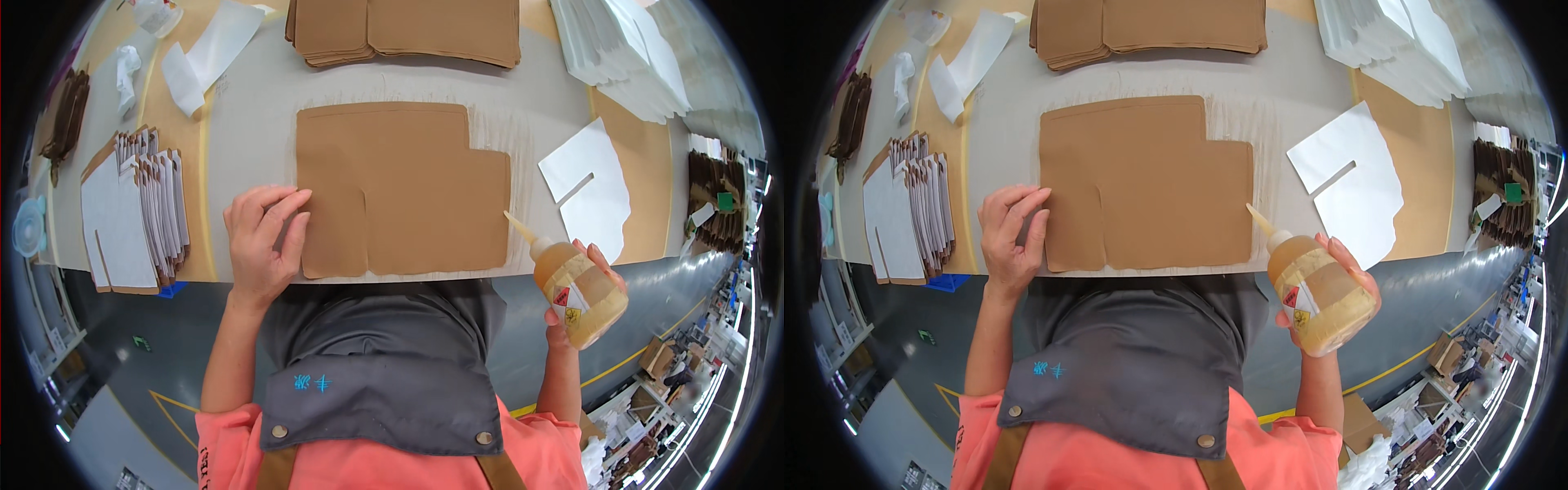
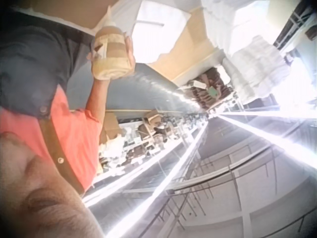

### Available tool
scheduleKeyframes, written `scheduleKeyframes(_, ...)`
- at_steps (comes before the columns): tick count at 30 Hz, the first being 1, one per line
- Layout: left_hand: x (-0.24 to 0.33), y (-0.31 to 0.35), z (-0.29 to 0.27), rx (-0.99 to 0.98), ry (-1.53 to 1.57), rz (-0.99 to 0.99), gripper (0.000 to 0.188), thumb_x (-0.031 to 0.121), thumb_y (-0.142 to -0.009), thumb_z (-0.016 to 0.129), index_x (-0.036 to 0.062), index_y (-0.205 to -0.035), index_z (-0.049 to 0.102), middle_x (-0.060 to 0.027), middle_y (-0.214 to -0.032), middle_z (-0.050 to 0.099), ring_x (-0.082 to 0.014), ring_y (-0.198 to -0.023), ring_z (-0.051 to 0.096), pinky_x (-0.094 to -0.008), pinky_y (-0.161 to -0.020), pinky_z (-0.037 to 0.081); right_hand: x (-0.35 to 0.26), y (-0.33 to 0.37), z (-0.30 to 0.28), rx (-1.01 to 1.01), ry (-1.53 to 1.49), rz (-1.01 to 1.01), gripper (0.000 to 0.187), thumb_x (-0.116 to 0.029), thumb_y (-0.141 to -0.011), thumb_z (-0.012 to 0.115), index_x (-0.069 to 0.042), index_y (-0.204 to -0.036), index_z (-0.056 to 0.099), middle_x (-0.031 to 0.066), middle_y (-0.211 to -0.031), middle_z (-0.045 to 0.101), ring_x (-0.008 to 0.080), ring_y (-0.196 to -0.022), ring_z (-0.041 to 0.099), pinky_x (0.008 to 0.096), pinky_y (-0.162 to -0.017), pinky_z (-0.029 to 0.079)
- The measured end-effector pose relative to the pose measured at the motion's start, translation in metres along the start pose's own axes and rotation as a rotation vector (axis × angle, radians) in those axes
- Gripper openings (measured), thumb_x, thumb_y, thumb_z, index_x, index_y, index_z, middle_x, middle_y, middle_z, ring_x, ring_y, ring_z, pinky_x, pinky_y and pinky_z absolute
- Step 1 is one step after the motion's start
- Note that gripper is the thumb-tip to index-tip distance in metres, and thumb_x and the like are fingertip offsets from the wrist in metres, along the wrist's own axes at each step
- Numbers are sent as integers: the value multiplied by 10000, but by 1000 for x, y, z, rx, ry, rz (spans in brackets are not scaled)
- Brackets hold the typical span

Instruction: The recorder is applying glue to brown paper templates and attaching white paper linings as part of a manual assembly process.

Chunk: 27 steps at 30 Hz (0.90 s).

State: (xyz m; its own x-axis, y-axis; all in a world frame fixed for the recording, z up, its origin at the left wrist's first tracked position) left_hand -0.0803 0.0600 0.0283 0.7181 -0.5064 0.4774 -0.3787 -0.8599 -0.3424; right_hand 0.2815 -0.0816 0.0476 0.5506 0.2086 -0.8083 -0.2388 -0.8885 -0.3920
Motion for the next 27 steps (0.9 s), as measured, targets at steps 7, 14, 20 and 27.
scheduleKeyframes(7, 1, 0, -1, 21, -23, 18, 240, 71, -845, 711, 87, -1084, 713, -55, -1076, 656, -246, -1034, 597, -357, -901, 414, -9, 30, -14, -4, -25, 41, 1032, -599, -697, 839, -95, -1400, 275, 199, -1421, 460, 403, -1269, 543, 517, -1073, 435)
scheduleKeyframes(14, 4, 0, -1, 36, -42, 29, 229, 83, -845, 715, 97, -1074, 716, -39, -1063, 662, -234, -1026, 597, -353, -889, 407, -10, 54, -23, 96, -29, 83, 1040, -618, -690, 832, -101, -1403, 277, 198, -1411, 471, 402, -1241, 562, 516, -1058, 449)
scheduleKeyframes(20, 3, 1, -1, 21, -39, 22, 227, 60, -863, 691, 74, -1088, 716, -67, -1078, 660, -258, -1042, 598, -363, -917, 419, -9, 57, -10, 198, -145, 120, 1040, -592, -640, 869, -108, -1350, 284, 232, -1346, 524, 389, -1215, 588, 483, -1014, 489)
scheduleKeyframes(27, 0, 3, -3, 49, -13, 19, 236, 89, -847, 718, 105, -1083, 719, -31, -1073, 666, -226, -1037, 598, -358, -897, 397, -21, 54, 20, 56, -171, 49, 1007, -606, -694, 838, -98, -1375, 297, 211, -1378, 504, 381, -1213, 587, 517, -1051, 464)
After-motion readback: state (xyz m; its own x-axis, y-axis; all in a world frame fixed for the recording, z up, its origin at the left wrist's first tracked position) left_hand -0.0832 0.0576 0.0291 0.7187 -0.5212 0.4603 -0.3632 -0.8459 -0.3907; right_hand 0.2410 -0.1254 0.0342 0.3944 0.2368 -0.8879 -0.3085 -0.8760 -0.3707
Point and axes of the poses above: each hand's wrist, its own y-axis away from the middle knuckle, its own z-axis out of the palm, x = y × z, the point moved 9 cm from there along -y, towards the middle knuckle
